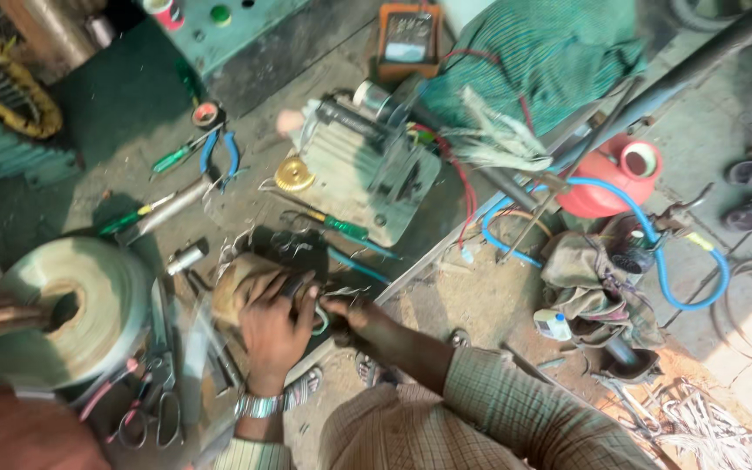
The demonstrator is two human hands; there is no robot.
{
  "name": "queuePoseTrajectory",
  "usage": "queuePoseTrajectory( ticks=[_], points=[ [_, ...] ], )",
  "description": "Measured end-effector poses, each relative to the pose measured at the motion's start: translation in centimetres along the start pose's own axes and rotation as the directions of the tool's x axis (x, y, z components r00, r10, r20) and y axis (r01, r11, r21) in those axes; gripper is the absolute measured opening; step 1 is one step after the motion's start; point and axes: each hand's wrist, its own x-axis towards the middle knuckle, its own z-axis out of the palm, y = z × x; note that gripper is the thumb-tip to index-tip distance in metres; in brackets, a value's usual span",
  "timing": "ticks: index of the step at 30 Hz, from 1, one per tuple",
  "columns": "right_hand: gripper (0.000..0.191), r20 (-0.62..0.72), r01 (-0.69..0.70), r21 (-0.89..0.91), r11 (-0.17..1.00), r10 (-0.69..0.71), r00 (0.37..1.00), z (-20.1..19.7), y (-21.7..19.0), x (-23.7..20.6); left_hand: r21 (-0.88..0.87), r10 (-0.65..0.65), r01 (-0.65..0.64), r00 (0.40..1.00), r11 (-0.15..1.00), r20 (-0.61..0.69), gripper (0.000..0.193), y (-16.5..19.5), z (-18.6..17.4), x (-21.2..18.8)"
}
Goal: The person winds white wire around a cylindrical metal core using both hands. They repeatedly adjust the wire, pull it taut, and use a screwdriver to press the windings into place. The person works at a cluttered workbench with tools and equipment visible.
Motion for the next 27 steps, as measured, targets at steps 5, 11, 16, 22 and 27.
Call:
queuePoseTrajectory(
  ticks=[5, 11, 16, 22, 27],
  points=[
    [0.031, 0.211, -0.264, 0.134, 0.955, 0.233, 0.949, 0.5, 0.1, 1.3, 0.171, -0.22, 0.202, 0.971, 0.964, 0.09, 0.028, 2.5, 0.2, -0.4],
    [0.039, 0.31, -0.356, 0.217, 0.909, 0.282, 0.908, 1.4, 0.2, 0.6, 0.384, -0.25, 0.227, 0.968, 0.895, 0.011, 0.027, 3.6, 1.7, -1.7],
    [0.05, 0.048, -0.154, 0.025, 0.988, 0.152, 0.987, 2.4, 0.5, 0.0, 0.411, -0.225, 0.234, 0.972, 0.881, -0.072, 0.027, 4.2, 2.3, -2.1],
    [0.035, 0.201, -0.097, 0.216, 0.972, 0.053, 0.978, 0.6, 1.1, 0.7, 0.42, -0.255, 0.258, 0.965, 0.87, -0.063, 0.027, 4.3, 3.8, -1.5],
    [0.042, 0.169, -0.037, 0.13, 0.991, 0.015, 0.985, 0.1, 0.9, 0.8, 0.436, -0.279, 0.254, 0.96, 0.864, -0.006, 0.025, 4.0, 4.9, -0.6]
  ],
)
